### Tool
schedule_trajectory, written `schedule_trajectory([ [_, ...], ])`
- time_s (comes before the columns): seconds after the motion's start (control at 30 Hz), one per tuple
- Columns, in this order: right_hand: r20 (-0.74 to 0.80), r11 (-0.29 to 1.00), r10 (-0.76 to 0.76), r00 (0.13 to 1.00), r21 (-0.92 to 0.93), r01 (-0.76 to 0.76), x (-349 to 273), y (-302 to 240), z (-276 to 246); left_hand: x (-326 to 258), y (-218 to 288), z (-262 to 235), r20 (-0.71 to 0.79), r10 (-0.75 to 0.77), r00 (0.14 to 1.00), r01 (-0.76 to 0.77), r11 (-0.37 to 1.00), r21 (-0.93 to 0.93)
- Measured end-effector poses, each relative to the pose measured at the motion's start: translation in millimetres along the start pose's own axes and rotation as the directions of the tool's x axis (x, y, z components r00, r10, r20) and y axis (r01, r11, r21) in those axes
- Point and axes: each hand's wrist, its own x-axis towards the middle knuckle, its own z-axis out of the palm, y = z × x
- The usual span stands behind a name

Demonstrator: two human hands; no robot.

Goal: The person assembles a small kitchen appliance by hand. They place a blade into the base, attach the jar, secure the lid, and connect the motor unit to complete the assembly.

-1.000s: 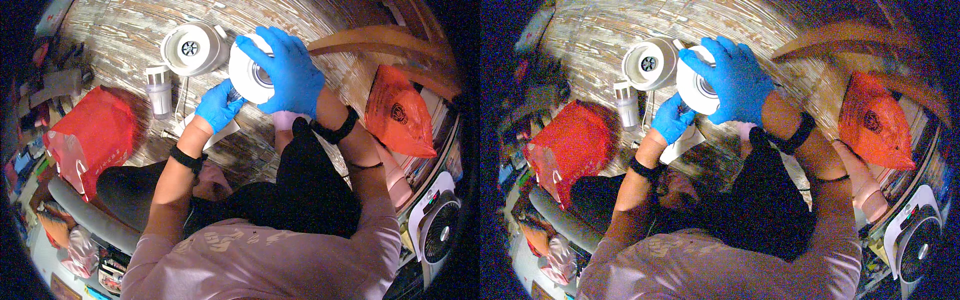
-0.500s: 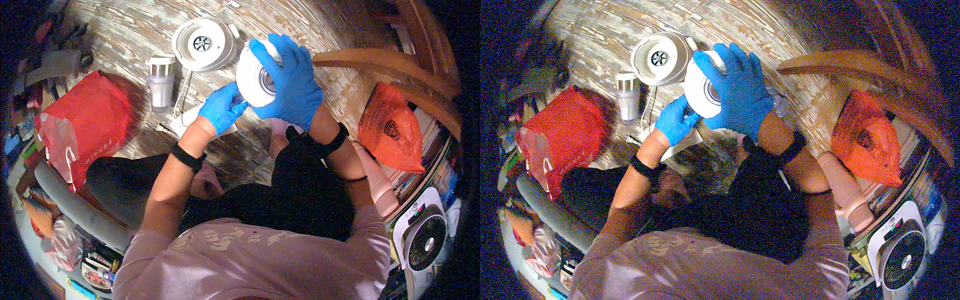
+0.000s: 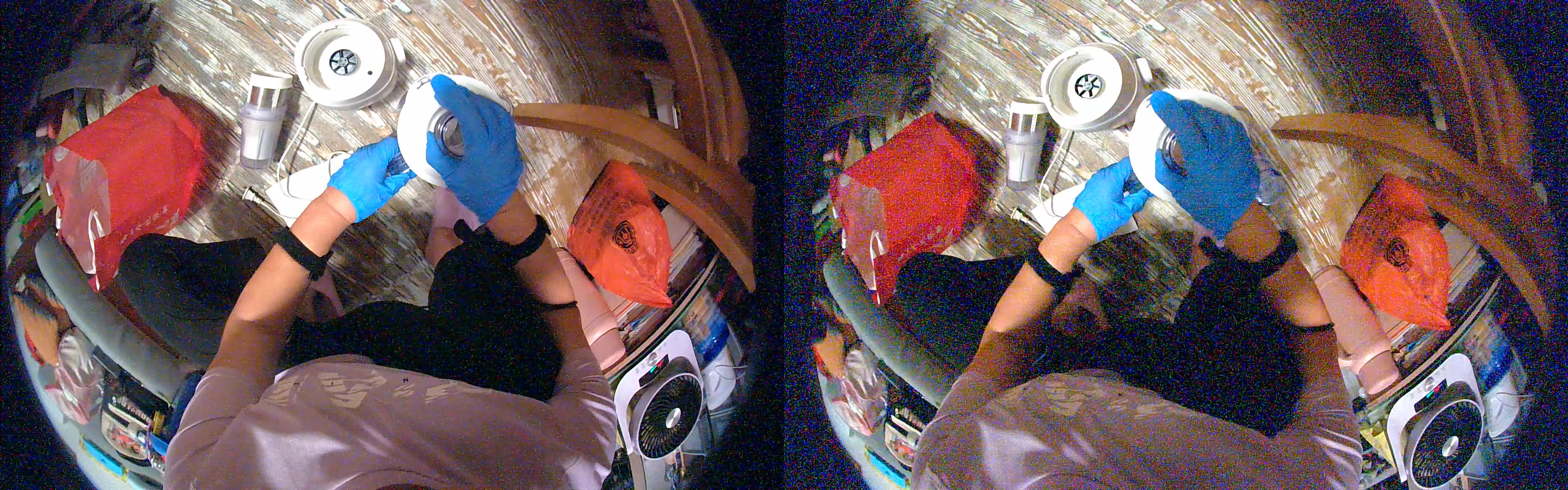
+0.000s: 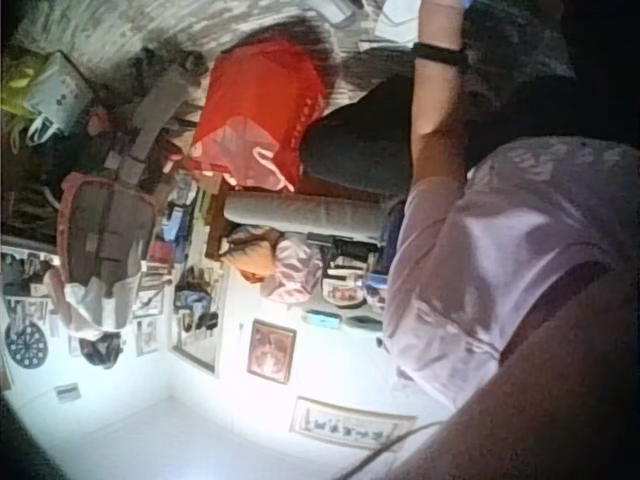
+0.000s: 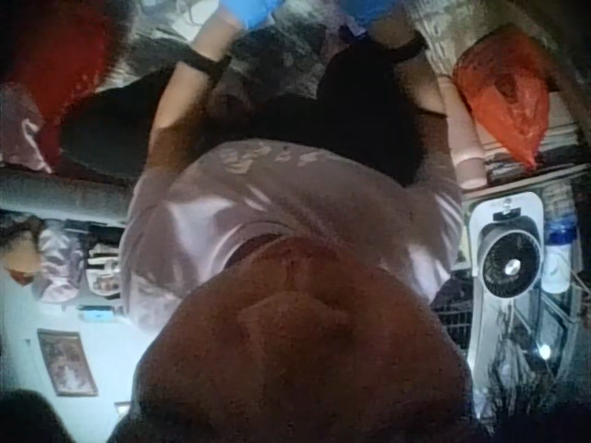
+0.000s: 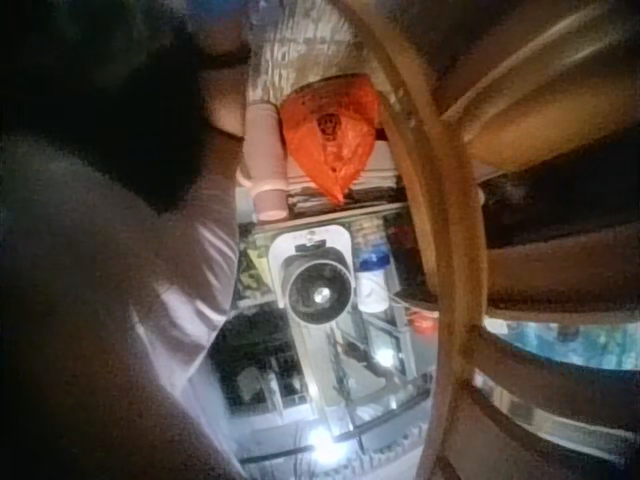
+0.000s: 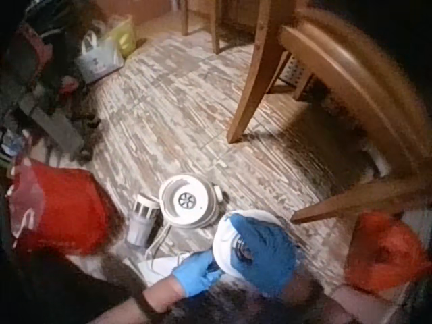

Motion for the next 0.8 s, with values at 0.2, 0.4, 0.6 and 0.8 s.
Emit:
schedule_trajectory([
  [0.2,-0.054,0.992,0.118,0.992,0.06,-0.115,-4,-5,5,-1,0,2,-0.029,-0.016,0.999,0.019,0.996,0.09],
  [0.4,-0.132,0.995,0.09,0.987,0.063,-0.083,-6,-5,11,0,4,1,-0.018,-0.027,0.999,0.028,0.997,0.077],
  [0.6,0.038,0.881,0.165,0.986,0.443,-0.165,0,2,-13,0,2,-1,-0.009,-0.007,1.0,0.008,0.993,0.116],
  [0.8,0.138,0.928,0.178,0.974,0.307,-0.213,-19,20,-53,3,7,-3,0.031,-0.17,0.985,0.161,0.967,0.197],
])
